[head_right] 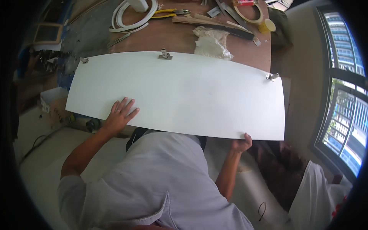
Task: The person sands the edge of a white board using a sanding block, then wipes the surface and continues sanding the edge.
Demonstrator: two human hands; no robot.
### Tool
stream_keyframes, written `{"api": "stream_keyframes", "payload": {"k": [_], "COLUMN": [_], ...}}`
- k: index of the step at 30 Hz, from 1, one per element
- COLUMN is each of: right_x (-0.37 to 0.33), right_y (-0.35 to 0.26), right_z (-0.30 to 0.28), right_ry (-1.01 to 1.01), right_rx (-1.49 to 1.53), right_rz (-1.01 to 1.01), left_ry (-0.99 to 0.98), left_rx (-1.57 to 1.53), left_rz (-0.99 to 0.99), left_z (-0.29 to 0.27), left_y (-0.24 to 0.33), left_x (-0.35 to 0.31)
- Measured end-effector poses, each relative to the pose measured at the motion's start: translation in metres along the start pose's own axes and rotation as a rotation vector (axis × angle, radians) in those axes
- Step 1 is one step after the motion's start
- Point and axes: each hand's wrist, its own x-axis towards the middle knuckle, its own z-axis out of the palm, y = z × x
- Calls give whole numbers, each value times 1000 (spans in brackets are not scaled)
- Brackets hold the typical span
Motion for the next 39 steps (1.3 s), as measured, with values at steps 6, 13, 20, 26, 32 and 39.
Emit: {"api": "stream_keyframes", "payload": {"k": [6, 13, 20, 26, 32, 39], "right_x": [25, 66, 77, 59, 23, 99], "right_y": [60, 90, 112, 118, 102, 144], "right_z": [-18, -57, -35, -15, -56, 207], "right_ry": [327, 176, 168, 328, 517, -748], "right_rx": [223, 201, 314, 101, -1042, -1876], "right_rz": [-85, -182, -152, -102, -402, -809], "left_ry": [161, 332, 307, 287, 299, 273], "left_rx": [-31, 73, 118, 150, 125, 69], "left_rz": [111, 103, 19, -24, -38, -81], "left_z": [93, 158, 163, 158, 157, 144], "left_y": [-9, -14, -22, -31, -29, -25], "left_x": [13, 40, 51, 58, 61, 61]}}
